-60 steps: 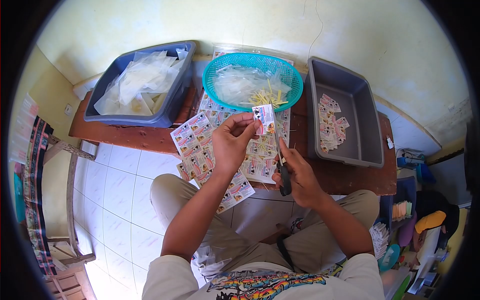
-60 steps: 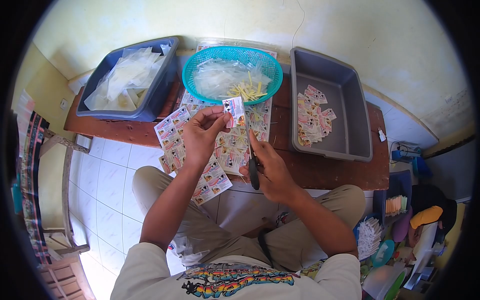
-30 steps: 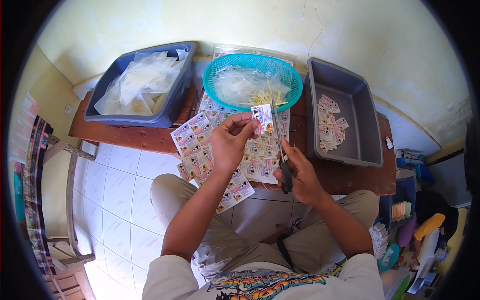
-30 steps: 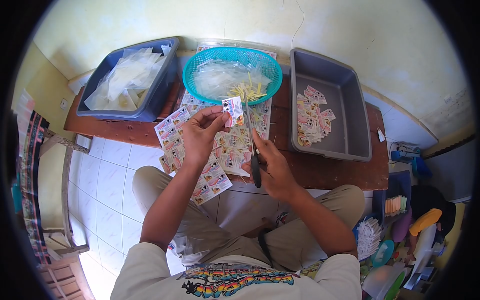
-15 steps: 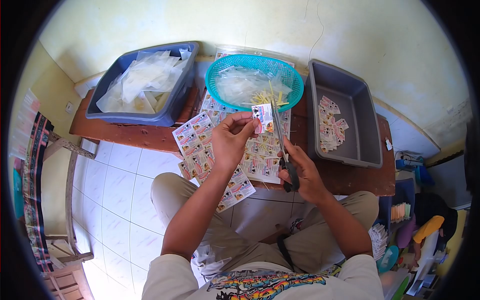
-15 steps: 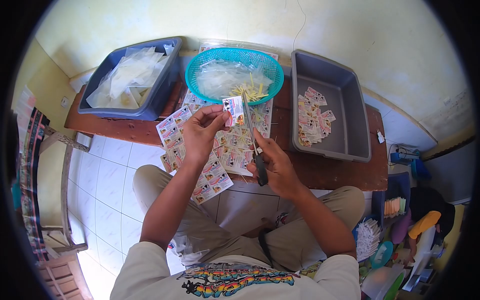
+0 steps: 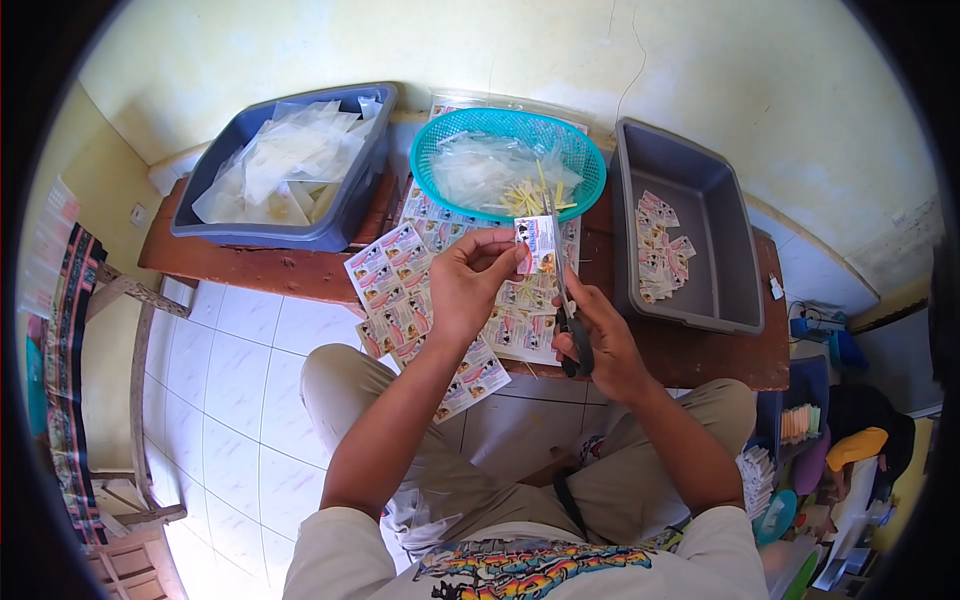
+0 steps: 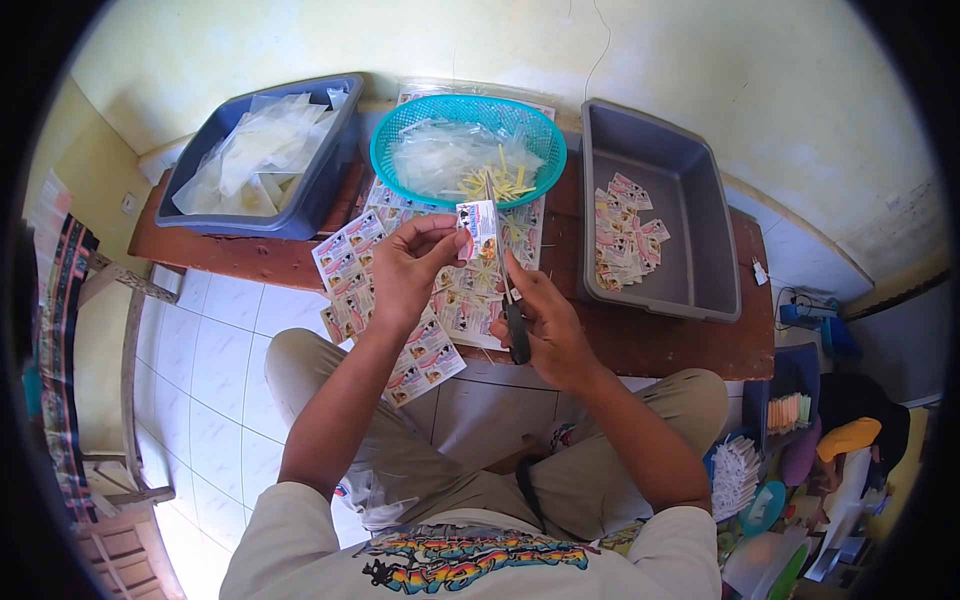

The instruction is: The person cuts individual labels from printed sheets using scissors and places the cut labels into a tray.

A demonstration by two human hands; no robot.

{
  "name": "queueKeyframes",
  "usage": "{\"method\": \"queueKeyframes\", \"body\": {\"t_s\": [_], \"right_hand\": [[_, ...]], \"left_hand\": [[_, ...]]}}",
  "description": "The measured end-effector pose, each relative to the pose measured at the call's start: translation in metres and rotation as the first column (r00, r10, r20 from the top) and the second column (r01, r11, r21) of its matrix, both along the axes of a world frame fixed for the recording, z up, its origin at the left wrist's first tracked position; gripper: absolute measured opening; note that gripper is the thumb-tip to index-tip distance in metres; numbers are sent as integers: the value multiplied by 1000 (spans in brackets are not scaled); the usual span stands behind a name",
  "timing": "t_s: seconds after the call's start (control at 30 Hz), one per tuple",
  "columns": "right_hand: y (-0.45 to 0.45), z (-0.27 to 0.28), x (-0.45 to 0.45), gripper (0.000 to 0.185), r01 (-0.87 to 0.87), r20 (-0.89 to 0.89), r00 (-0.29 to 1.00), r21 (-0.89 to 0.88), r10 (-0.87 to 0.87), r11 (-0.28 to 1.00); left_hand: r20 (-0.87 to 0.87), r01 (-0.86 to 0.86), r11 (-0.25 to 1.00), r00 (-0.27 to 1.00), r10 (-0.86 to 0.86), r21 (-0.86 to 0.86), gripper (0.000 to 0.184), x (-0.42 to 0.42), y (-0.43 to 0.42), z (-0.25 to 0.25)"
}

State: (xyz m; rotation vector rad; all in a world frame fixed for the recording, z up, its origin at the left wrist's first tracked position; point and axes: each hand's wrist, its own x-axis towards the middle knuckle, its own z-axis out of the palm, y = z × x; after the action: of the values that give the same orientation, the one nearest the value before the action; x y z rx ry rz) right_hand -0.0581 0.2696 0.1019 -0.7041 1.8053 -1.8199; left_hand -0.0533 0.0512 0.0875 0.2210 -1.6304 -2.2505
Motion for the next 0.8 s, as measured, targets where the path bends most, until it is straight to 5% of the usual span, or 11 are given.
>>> {"method": "queueKeyframes", "body": {"t_s": [0.8], "right_hand": [[-3, -4, 2, 87, 16, -16, 1000, 27, -16, 1000]], "left_hand": [[7, 6, 1000, 1000, -5, -21, 23, -2, 1, -6]]}}
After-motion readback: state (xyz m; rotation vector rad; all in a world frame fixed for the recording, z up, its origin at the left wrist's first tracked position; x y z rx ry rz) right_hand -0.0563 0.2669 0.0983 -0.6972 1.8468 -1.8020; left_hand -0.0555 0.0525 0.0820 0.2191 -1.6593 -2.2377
